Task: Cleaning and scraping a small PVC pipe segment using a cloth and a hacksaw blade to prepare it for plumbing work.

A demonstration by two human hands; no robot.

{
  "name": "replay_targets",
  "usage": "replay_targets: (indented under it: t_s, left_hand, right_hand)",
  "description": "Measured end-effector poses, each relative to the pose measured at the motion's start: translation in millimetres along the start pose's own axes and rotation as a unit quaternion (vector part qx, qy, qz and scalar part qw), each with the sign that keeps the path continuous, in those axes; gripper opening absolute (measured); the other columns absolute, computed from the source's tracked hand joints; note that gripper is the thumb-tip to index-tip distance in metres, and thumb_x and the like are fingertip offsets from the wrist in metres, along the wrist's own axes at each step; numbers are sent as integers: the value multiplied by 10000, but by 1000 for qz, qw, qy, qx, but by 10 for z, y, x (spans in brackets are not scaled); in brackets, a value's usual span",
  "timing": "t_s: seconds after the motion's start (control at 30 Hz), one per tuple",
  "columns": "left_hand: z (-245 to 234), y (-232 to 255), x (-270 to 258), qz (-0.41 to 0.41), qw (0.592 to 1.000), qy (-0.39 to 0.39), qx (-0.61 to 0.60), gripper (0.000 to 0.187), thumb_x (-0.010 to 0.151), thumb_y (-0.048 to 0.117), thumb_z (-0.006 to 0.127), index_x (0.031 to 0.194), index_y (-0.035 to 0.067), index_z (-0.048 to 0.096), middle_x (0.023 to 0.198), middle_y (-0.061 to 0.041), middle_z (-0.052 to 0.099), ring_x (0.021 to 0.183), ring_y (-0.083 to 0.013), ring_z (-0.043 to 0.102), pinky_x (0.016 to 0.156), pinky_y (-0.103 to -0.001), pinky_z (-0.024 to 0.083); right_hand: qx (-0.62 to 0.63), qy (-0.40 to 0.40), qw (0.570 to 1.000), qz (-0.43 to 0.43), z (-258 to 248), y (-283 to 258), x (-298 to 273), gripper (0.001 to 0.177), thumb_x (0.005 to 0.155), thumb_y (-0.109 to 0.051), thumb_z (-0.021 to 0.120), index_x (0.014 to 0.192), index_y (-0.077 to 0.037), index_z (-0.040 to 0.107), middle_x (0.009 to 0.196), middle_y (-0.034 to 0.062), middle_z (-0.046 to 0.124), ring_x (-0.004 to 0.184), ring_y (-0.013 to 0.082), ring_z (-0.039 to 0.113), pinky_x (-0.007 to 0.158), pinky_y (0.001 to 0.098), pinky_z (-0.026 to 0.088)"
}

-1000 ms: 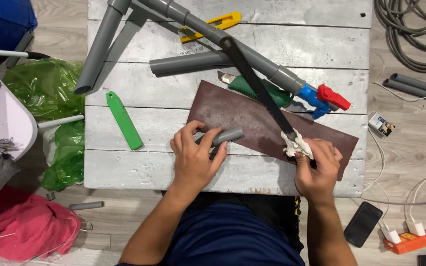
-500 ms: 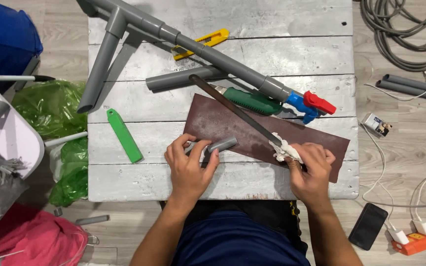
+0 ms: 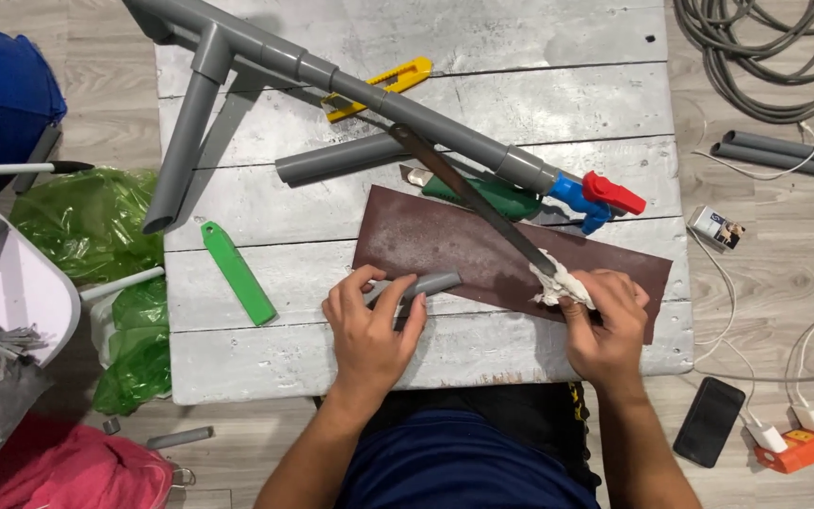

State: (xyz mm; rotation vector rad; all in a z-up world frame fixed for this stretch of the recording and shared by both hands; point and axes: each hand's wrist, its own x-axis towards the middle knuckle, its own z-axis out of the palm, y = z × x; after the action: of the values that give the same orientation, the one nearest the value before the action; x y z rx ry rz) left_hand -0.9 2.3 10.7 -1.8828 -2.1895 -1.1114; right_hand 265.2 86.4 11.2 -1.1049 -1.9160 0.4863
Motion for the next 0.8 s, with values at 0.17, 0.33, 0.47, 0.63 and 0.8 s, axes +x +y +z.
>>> replay_targets:
  t_s: [0.17, 0.33, 0.47, 0.63, 0.8]
  left_hand:
    - [5, -23, -19, 21, 1000, 5, -14, 192, 911, 285, 774, 1075, 186, 771, 1147, -70, 537, 997, -294, 544, 813, -430, 394]
    - [-22, -15, -15, 15, 999, 7, -30, 189, 920, 266, 769, 1087, 177, 774, 1145, -69, 534, 996, -293, 542, 813, -427, 392]
    - [-67, -21, -10, 17, 999, 17, -45, 181, 920, 227, 765, 1088, 162, 775, 1127, -69, 533, 983, -294, 545, 809, -421, 394]
    - [-39, -19, -29, 27, 998, 37, -46, 157, 921, 209, 754, 1071, 169, 777, 1107, -55, 546, 974, -282, 555, 813, -410, 399]
    - [-32, 5, -34, 41, 997, 53, -38, 155, 920, 180, 757, 1072, 168, 782, 1081, -47, 563, 964, -266, 575, 813, -396, 405]
  right_hand:
    - [30, 16, 999, 1, -10, -40, -11, 194, 995, -42, 761, 1171, 39, 765, 937, 133, 696, 907, 384, 671, 938, 461, 466]
    - [6, 11, 1000, -8, 10, 4, -13, 174, 994, -59, 781, 1152, 12, 771, 935, 108, 694, 934, 363, 677, 956, 436, 444]
    - [14, 11, 1000, -7, 16, -57, 22, 171, 989, -44, 790, 1145, 23, 773, 932, 118, 697, 922, 371, 679, 940, 442, 468]
    - [2, 10, 1000, -21, 18, 11, -18, 174, 985, -87, 802, 1133, -1, 776, 936, 97, 703, 933, 357, 684, 963, 423, 436]
    - [33, 12, 999, -30, 16, -67, 19, 185, 987, -82, 793, 1144, 15, 776, 937, 116, 711, 908, 366, 686, 931, 437, 455]
